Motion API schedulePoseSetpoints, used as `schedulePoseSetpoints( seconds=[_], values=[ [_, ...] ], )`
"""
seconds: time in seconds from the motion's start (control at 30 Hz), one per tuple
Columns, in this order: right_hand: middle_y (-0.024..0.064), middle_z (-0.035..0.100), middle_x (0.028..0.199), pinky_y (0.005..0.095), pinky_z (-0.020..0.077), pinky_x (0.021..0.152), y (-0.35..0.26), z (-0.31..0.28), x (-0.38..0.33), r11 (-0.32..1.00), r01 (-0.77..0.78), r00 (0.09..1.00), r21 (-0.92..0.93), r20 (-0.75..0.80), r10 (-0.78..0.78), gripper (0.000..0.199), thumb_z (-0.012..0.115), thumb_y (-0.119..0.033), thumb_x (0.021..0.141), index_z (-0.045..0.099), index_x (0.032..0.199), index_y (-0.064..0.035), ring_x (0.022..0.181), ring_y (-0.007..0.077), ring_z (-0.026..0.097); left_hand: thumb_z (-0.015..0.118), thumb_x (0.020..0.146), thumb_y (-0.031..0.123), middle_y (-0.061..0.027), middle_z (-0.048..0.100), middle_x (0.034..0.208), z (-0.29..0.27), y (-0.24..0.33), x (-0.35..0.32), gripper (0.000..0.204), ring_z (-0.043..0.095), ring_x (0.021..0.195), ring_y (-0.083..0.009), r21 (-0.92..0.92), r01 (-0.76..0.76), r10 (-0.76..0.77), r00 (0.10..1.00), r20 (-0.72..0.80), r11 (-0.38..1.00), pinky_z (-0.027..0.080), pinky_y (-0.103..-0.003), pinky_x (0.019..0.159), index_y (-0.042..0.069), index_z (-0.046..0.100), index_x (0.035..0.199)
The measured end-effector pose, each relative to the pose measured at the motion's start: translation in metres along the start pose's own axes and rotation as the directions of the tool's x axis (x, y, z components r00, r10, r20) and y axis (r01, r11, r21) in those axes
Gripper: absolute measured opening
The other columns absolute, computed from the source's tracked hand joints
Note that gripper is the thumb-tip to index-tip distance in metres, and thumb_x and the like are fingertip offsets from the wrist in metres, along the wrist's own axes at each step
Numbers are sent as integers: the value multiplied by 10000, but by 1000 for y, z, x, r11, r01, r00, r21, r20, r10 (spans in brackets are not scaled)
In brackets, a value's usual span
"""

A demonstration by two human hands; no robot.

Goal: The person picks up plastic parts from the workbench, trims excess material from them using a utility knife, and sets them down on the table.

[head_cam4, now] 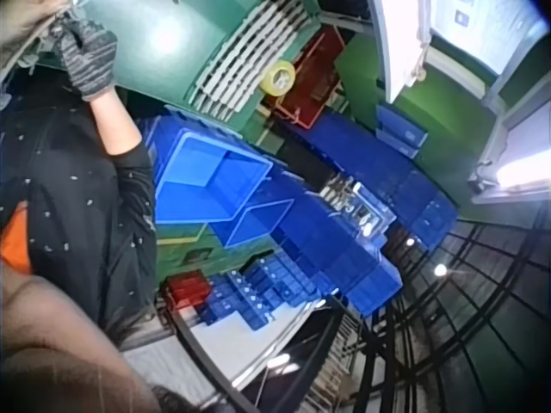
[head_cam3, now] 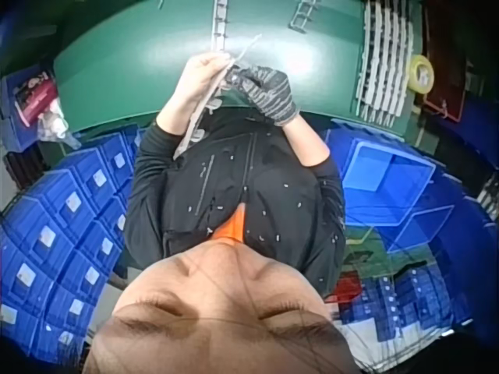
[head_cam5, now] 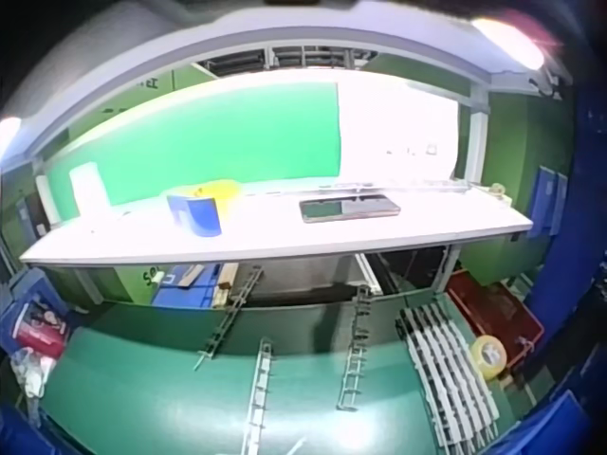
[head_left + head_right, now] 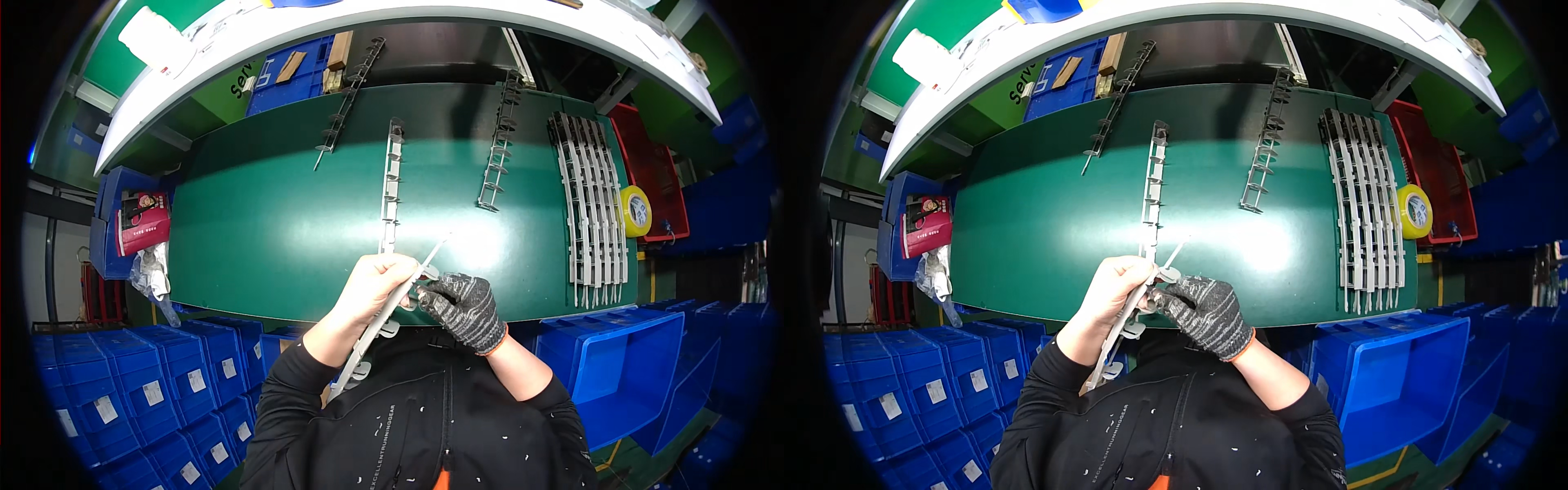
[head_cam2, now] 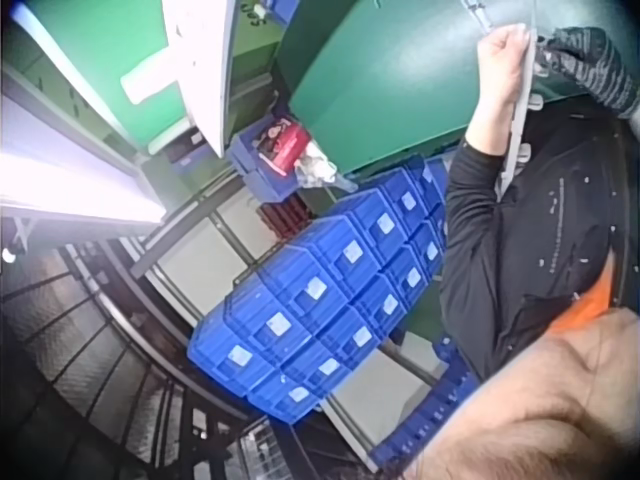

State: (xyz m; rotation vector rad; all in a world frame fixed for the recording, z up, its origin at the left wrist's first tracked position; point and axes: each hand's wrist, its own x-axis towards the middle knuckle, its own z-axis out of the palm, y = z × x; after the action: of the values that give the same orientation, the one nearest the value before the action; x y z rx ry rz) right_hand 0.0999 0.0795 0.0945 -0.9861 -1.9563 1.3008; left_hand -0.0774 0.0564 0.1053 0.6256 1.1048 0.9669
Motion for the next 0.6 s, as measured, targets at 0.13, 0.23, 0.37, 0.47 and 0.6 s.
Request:
schedulePoseSetpoints(
  seconds=[0.13,0.23,0.37,0.47,0.6],
  values=[
    [136,619,763,345,449,585,-1,-2,1,999,15,999,30,36,-17,202,627,-192,775,651,947,-89,648,277,583,573,848,207,-46,603,678,-1,-1,-1,257,557,499,-76,15,5,-4,1000,-17,1000,479,-185,487,-35,616,922],
    [136,623,770,341,454,593,-1,-2,0,1000,3,1000,17,17,-3,213,629,-195,776,648,959,-89,650,273,588,575,846,202,-46,603,679,-2,-4,0,254,557,498,-76,3,0,0,1000,-8,1000,480,-186,485,-36,613,925],
    [135,625,772,339,456,596,2,2,-2,996,12,999,86,-44,-8,209,631,-185,775,648,958,-85,650,270,590,575,846,196,-42,601,683,-1,-5,1,248,561,505,-80,-10,-1,1,1000,-8,1000,483,-193,485,-38,610,920],
    [132,627,780,336,458,599,1,2,-2,997,15,999,74,-46,-11,203,631,-172,775,648,955,-79,653,262,593,572,849,196,-39,600,688,0,-3,0,246,562,511,-83,-10,1,-1,1000,-10,1000,488,-196,491,-38,609,914],
    [121,601,704,322,439,560,3,7,-5,995,-50,985,83,-159,63,150,619,-150,783,642,887,-44,591,244,568,571,851,191,-43,598,676,3,-7,0,234,559,515,-80,-13,-45,45,998,-35,999,473,-193,486,-31,612,912]
  ],
)
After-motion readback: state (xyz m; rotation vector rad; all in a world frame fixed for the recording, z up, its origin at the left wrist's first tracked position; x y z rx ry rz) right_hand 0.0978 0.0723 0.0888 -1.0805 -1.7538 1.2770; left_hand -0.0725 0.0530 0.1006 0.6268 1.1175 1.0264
